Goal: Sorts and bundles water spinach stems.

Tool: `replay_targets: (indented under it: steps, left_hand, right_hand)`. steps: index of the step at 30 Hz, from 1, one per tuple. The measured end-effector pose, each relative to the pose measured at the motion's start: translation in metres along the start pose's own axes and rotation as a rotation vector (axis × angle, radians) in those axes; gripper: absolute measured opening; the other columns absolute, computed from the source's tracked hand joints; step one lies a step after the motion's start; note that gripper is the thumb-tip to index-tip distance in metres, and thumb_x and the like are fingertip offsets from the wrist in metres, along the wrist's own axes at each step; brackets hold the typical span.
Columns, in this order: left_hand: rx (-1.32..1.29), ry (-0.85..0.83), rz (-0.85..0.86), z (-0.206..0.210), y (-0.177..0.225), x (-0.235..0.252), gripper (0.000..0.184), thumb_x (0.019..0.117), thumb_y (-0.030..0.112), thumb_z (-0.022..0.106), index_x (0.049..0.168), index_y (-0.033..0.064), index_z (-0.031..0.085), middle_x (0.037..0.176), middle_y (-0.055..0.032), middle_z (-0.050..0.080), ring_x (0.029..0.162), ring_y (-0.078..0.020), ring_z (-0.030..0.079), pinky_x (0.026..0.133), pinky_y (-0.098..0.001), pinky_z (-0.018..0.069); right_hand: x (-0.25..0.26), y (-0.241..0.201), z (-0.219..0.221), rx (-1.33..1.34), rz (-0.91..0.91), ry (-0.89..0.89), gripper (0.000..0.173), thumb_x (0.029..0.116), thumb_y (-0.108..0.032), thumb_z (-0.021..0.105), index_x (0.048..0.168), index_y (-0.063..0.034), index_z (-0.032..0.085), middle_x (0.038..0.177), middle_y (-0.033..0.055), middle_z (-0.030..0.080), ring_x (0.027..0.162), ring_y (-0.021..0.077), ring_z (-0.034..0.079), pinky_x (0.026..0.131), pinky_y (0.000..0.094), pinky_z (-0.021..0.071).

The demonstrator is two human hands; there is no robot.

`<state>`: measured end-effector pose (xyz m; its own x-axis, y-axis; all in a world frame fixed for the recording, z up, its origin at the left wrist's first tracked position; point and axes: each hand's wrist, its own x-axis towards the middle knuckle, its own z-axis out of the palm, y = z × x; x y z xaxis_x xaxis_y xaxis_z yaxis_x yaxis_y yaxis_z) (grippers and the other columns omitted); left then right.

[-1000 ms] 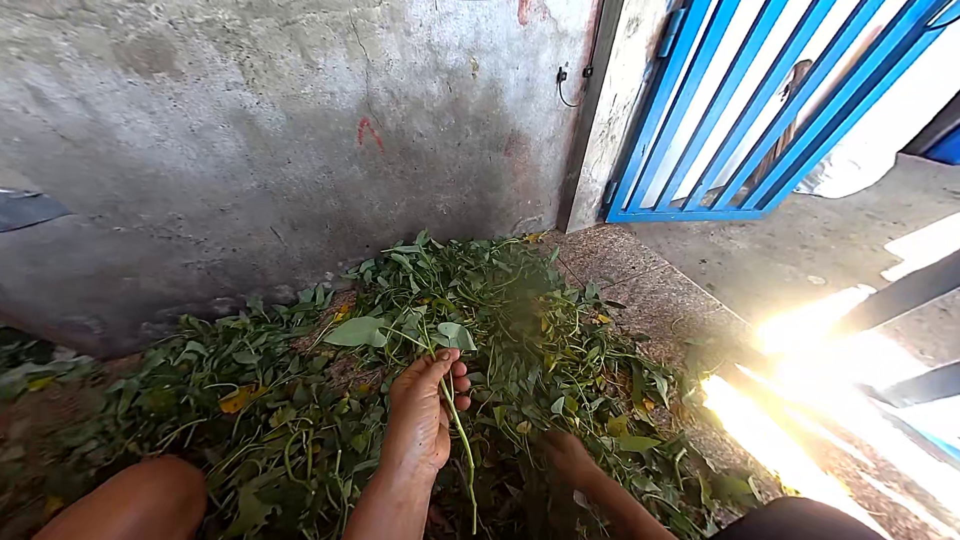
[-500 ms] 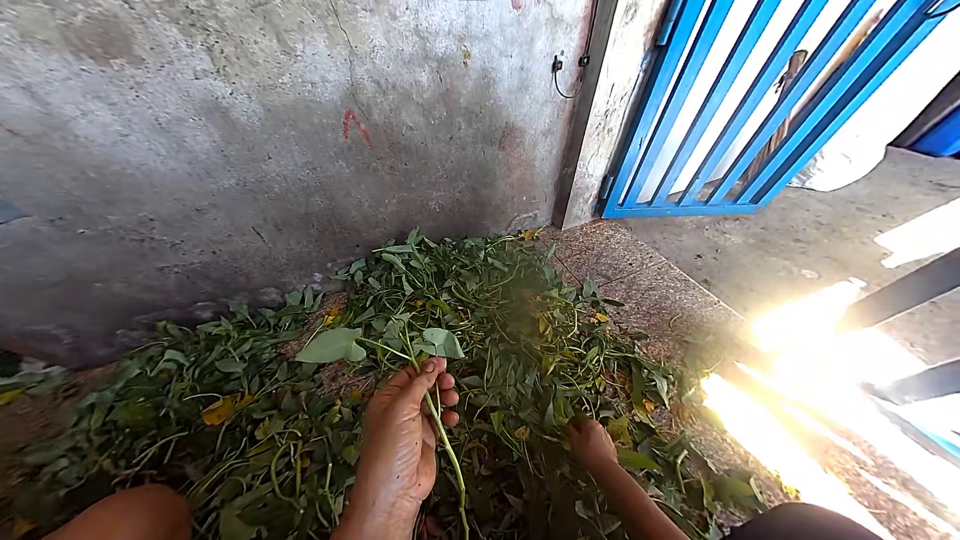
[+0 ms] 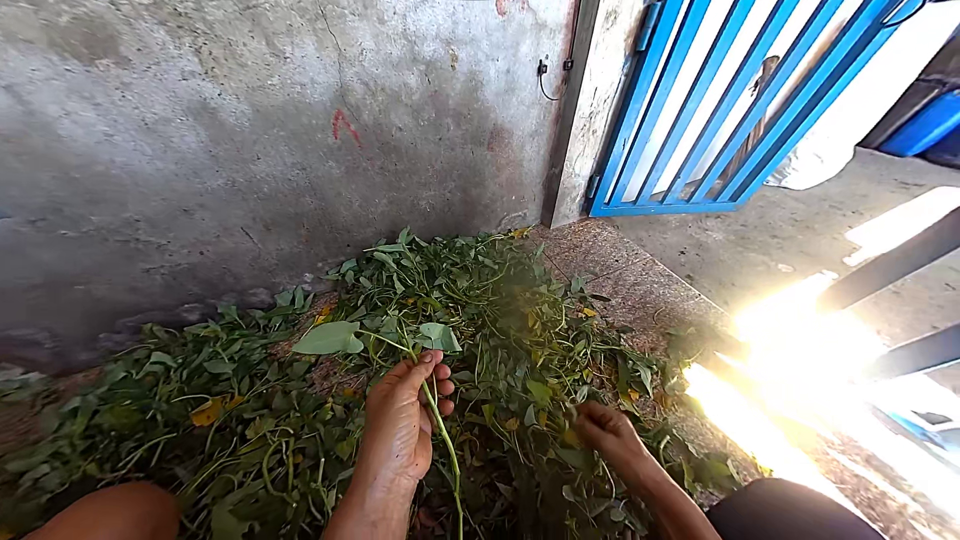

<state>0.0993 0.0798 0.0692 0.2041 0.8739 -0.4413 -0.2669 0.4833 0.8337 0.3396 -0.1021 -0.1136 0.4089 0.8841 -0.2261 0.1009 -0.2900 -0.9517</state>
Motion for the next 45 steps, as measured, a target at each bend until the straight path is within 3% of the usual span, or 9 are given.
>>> replay_targets:
  steps: [2,4,9,15,19,26,34,39,45]
  left_hand:
    - [-0.001,-0.003,0.003,0.0,0.0,-0.001,0.017,0.1048,0.01,0.056,0.101,-0.002,0.067,0.081,-0.0142,0.068,0.061,-0.0184,0.066,0.049,-0.0263,0.0546]
    - [0.003,-0.01,0.003,0.0,0.0,-0.003,0.018,0.1053,0.01,0.055,0.101,-0.0023,0.067,0.081,-0.0145,0.068,0.061,-0.0186,0.066,0.049,-0.0264,0.0549]
    - [0.01,-0.021,-0.004,0.002,-0.002,-0.002,0.018,0.1053,0.007,0.054,0.101,-0.0037,0.067,0.08,-0.0148,0.068,0.06,-0.0188,0.066,0.048,-0.0261,0.0541]
    - [0.009,-0.017,0.01,-0.002,0.005,0.003,0.018,0.1062,0.008,0.052,0.101,-0.0031,0.066,0.079,-0.0128,0.068,0.06,-0.0179,0.066,0.047,-0.0265,0.0541]
    - [-0.009,-0.013,0.021,-0.005,0.007,0.003,0.018,0.1059,0.007,0.052,0.102,-0.0037,0.067,0.08,-0.0138,0.068,0.061,-0.0187,0.067,0.047,-0.027,0.0545]
    - [-0.016,-0.004,0.011,-0.004,0.007,0.001,0.019,0.1055,0.007,0.053,0.101,-0.0032,0.068,0.081,-0.0156,0.068,0.062,-0.0195,0.066,0.049,-0.0261,0.0538]
    - [0.006,-0.006,-0.001,-0.001,0.003,-0.003,0.017,0.1042,0.011,0.057,0.102,-0.0011,0.069,0.082,-0.0137,0.068,0.062,-0.0188,0.066,0.05,-0.0262,0.054]
    - [0.01,-0.014,-0.001,-0.001,0.003,0.0,0.021,0.1062,0.013,0.054,0.102,-0.0002,0.069,0.082,-0.0128,0.067,0.062,-0.018,0.065,0.05,-0.0262,0.0536]
    - [0.009,-0.033,-0.006,-0.001,0.003,0.001,0.019,0.105,0.013,0.056,0.102,-0.0002,0.07,0.082,-0.0134,0.068,0.063,-0.0183,0.066,0.051,-0.0262,0.0542]
  right_hand:
    - [-0.009,-0.011,-0.008,-0.379,0.131,-0.394,0.035,0.0977,-0.032,0.068,0.114,-0.002,0.073,0.104,0.0147,0.073,0.099,0.0268,0.07,0.095,0.0502,0.0552]
    - [-0.004,-0.012,0.002,-0.574,0.218,-0.526,0.039,0.0998,-0.035,0.066,0.121,-0.004,0.073,0.117,0.0187,0.073,0.114,0.0343,0.068,0.105,0.0589,0.0482]
    - [0.064,0.038,0.03,-0.284,0.163,-0.232,0.035,0.1062,-0.019,0.048,0.132,-0.0001,0.063,0.128,0.0186,0.066,0.118,0.0263,0.064,0.105,0.0447,0.0497]
    - [0.091,0.109,0.046,-0.743,0.667,-0.193,0.067,0.1018,-0.044,0.055,0.152,-0.0017,0.043,0.154,0.027,0.044,0.142,0.0444,0.045,0.113,0.0629,0.0398]
    - [0.079,0.113,0.051,-0.474,0.544,-0.111,0.053,0.0972,-0.042,0.064,0.13,-0.0011,0.063,0.127,0.0243,0.066,0.121,0.0395,0.063,0.104,0.0604,0.0477]
    - [0.04,0.013,0.047,0.247,0.197,0.117,0.021,0.0964,-0.024,0.065,0.102,-0.0039,0.069,0.084,0.0065,0.071,0.075,0.0152,0.069,0.071,0.0358,0.0592]
    - [0.043,0.045,0.031,-0.606,0.577,-0.068,0.055,0.0947,-0.037,0.069,0.133,0.0019,0.061,0.132,0.0274,0.062,0.125,0.0426,0.06,0.106,0.0617,0.0455]
    - [0.043,0.041,0.052,-0.577,0.279,0.133,0.031,0.1007,-0.015,0.054,0.127,-0.0034,0.067,0.123,0.0179,0.069,0.118,0.0333,0.066,0.104,0.0539,0.0491]
    - [0.051,0.06,0.097,-0.787,0.378,-0.158,0.039,0.0989,-0.029,0.061,0.13,-0.0056,0.065,0.127,0.0212,0.068,0.118,0.0388,0.065,0.101,0.0592,0.0505]
